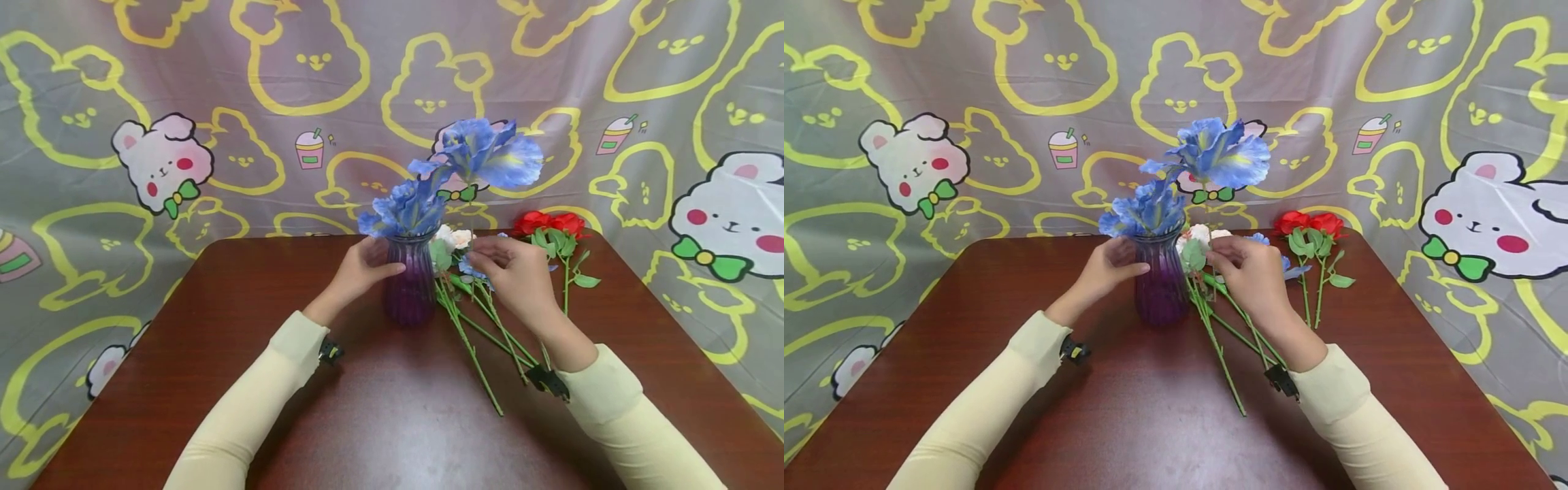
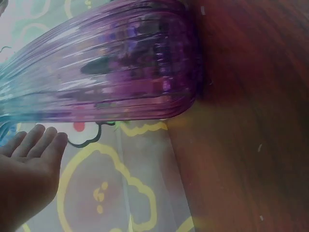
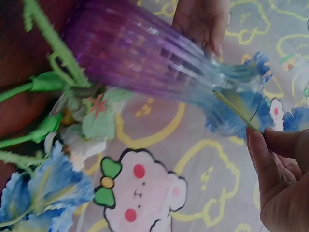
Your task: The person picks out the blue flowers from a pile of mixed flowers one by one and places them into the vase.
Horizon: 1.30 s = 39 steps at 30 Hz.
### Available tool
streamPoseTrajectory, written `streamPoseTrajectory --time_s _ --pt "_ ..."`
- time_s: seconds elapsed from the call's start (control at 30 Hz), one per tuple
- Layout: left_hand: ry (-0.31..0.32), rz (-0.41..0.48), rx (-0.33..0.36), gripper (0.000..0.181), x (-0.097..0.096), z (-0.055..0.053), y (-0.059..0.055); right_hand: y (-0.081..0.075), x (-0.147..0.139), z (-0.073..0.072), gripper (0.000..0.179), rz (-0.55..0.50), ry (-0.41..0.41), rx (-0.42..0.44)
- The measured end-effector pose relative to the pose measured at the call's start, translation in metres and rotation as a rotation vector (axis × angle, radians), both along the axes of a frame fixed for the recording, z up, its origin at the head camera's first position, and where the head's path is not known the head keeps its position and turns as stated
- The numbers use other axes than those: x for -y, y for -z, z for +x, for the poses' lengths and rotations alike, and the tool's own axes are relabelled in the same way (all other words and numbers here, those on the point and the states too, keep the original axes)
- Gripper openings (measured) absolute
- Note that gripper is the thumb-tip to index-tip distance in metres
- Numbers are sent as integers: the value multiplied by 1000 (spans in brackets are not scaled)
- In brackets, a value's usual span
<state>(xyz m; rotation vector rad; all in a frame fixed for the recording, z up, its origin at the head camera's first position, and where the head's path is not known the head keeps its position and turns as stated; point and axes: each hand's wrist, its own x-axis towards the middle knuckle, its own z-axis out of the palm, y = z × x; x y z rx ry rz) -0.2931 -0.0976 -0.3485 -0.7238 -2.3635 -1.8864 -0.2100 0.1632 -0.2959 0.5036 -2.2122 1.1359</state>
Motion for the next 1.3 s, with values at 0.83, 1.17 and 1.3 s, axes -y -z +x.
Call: streamPoseTrajectory --time_s 0.83,1.17,1.3 --pt "77 268 -146 21 27 40 -39 -10 58 12 12 48 -235 -132" --pt "183 347 -124 31 14 57 -47 0 79 15 12 22 -345 -68" --pt "158 363 -106 39 14 60 -50 5 82 15 10 30 -355 -58"
